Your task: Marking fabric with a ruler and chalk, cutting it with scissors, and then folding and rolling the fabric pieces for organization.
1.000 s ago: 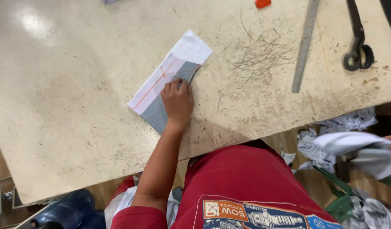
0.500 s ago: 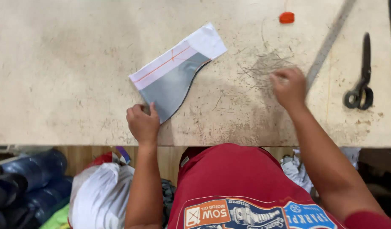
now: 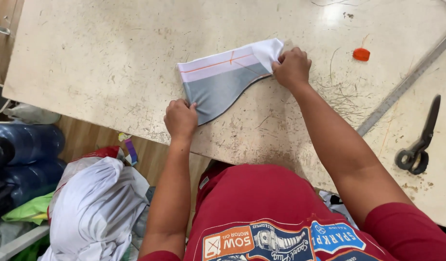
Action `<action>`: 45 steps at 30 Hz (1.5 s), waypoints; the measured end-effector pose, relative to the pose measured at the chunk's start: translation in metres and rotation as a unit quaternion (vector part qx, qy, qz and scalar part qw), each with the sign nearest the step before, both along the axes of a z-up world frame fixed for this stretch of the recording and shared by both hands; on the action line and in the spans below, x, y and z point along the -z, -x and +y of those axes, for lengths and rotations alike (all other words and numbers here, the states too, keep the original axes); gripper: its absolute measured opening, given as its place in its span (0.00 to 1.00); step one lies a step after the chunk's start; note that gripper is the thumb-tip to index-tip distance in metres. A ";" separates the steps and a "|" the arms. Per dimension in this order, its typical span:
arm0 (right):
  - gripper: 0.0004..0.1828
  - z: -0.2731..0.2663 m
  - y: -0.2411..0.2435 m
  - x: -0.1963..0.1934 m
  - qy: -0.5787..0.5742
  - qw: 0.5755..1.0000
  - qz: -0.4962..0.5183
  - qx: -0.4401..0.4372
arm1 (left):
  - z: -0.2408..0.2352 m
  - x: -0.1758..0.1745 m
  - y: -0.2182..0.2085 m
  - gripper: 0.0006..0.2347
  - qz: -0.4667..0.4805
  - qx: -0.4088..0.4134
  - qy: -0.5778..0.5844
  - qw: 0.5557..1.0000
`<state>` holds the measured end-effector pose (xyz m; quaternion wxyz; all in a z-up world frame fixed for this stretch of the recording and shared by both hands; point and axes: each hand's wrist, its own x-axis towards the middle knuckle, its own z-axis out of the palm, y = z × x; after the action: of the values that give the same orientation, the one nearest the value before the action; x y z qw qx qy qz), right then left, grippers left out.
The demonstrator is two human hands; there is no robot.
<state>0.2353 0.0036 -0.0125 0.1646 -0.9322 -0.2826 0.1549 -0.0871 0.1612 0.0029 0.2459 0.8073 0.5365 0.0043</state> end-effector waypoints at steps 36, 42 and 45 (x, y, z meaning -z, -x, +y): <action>0.14 -0.530 -0.025 -0.003 -0.128 0.880 0.201 0.412 | -0.146 0.026 -0.060 0.32 -0.107 0.413 -0.210 0.880; 0.05 -0.451 0.046 -0.027 -0.244 0.812 0.381 0.370 | -0.151 0.031 -0.059 0.28 -0.134 0.395 -0.249 0.874; 0.13 -0.397 0.068 -0.036 -0.162 0.855 0.465 0.163 | -0.156 0.036 -0.068 0.27 -0.195 0.353 -0.301 0.864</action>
<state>0.1670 -0.3937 0.0231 0.4483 -0.7444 -0.0387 0.4934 -0.0188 0.0048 -0.0335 0.0753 0.9601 0.1298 0.2359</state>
